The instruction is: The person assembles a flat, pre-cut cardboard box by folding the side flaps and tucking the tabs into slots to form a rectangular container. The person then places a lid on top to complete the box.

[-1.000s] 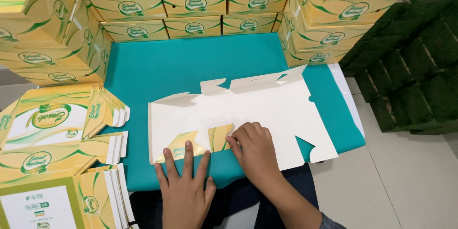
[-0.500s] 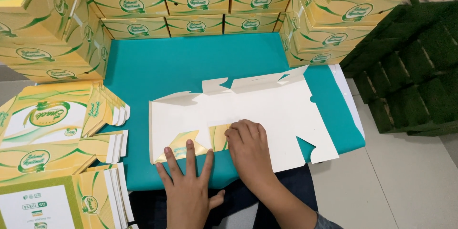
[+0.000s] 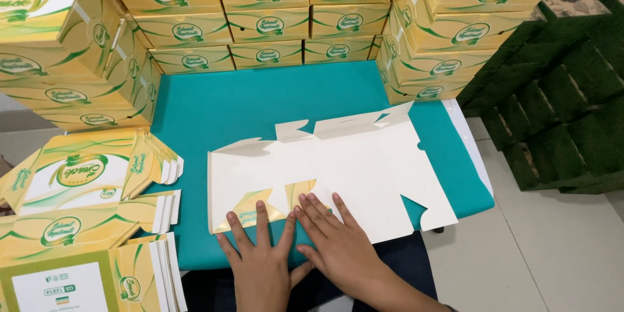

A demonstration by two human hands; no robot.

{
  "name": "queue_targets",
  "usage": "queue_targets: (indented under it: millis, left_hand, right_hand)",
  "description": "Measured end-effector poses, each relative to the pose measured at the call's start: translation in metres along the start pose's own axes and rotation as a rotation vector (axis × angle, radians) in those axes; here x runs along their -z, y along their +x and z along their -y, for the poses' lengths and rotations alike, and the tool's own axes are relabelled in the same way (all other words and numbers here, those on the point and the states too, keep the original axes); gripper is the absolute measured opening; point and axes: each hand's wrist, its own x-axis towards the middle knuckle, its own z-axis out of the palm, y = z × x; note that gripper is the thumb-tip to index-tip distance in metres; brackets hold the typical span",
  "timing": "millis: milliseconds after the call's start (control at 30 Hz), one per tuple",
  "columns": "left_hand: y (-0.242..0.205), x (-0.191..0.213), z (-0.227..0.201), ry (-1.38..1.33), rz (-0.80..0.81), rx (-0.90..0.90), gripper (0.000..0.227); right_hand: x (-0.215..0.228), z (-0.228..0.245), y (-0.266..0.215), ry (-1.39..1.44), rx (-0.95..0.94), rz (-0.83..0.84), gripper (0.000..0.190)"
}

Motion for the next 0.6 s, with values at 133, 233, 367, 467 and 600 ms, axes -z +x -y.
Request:
queue_targets:
  millis: [133, 233, 367, 467, 600]
  left_hand:
    - [0.001, 0.0, -0.001, 0.019, 0.031, 0.011, 0.111]
    - [0.001, 0.002, -0.003, 0.03, 0.065, 0.011, 0.112]
    - [0.002, 0.003, -0.005, 0.035, 0.085, 0.025, 0.108]
    - [0.004, 0.005, -0.006, 0.054, 0.079, 0.018, 0.096]
    - [0.006, 0.01, -0.01, 0.069, 0.14, 0.026, 0.094]
  right_hand:
    - [0.014, -0.008, -0.015, -0.023, -0.014, -0.009, 0.057]
    - [0.021, -0.013, -0.018, 0.053, -0.017, 0.037, 0.056]
    - [0.011, -0.006, -0.012, 0.001, -0.031, -0.028, 0.051]
    - [-0.001, 0.014, -0.004, -0.177, -0.097, -0.081, 0.055]
    - [0.005, -0.001, -0.008, -0.065, -0.076, -0.067, 0.057]
